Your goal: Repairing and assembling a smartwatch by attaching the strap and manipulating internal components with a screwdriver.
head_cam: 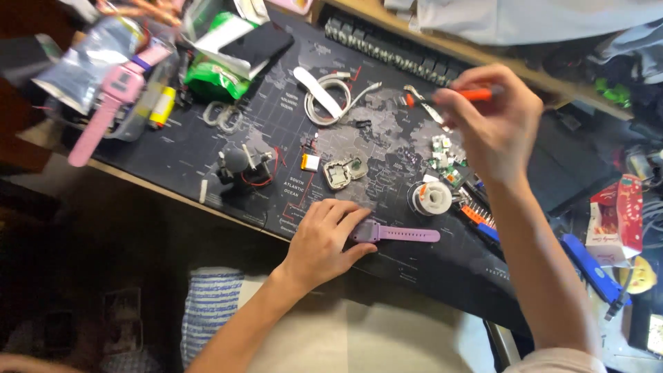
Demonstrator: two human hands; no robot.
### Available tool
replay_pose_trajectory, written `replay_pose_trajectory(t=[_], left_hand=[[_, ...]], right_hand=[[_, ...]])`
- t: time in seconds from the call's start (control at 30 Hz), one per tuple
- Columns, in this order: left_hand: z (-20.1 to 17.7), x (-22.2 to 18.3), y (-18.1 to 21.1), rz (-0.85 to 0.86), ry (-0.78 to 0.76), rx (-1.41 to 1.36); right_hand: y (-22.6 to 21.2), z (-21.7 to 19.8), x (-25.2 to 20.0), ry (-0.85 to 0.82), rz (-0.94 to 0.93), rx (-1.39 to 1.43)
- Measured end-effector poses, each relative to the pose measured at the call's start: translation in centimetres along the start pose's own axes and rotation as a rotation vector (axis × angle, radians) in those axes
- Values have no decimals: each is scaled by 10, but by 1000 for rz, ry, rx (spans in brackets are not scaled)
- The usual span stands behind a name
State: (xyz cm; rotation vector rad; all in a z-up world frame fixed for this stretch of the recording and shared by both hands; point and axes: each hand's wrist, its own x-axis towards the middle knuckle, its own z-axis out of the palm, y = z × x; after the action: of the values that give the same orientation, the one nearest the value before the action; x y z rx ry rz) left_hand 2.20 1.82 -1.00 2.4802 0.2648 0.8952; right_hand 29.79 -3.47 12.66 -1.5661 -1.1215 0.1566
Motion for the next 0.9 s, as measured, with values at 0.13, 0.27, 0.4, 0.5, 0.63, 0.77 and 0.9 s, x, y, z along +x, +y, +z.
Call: replay_pose_trajectory(t=[0.13, 0.27, 0.4, 0.5, 0.63, 0.77, 0.9], left_hand=[[0, -2, -4, -14, -4, -10], [9, -2, -8, -32, 21, 7], [9, 2, -8, -52, 61, -25], [-2, 7, -5, -52, -22, 31], [-1, 8, -6, -63, -34, 23], [-2, 9, -7, -62, -47, 26], [-2, 8, -7, -65, -52, 0]], right_hand=[[-23, 3, -57, -101, -197, -65], [11, 7, -107, -115, -100, -115], [32, 10, -119, -113, -252, -121], [27, 10, -128, -212, -175, -119], [33, 9, -135, -297, -43, -160], [28, 7, -136, -357, -158, -252], [-6, 21, -102, -528, -493, -282]])
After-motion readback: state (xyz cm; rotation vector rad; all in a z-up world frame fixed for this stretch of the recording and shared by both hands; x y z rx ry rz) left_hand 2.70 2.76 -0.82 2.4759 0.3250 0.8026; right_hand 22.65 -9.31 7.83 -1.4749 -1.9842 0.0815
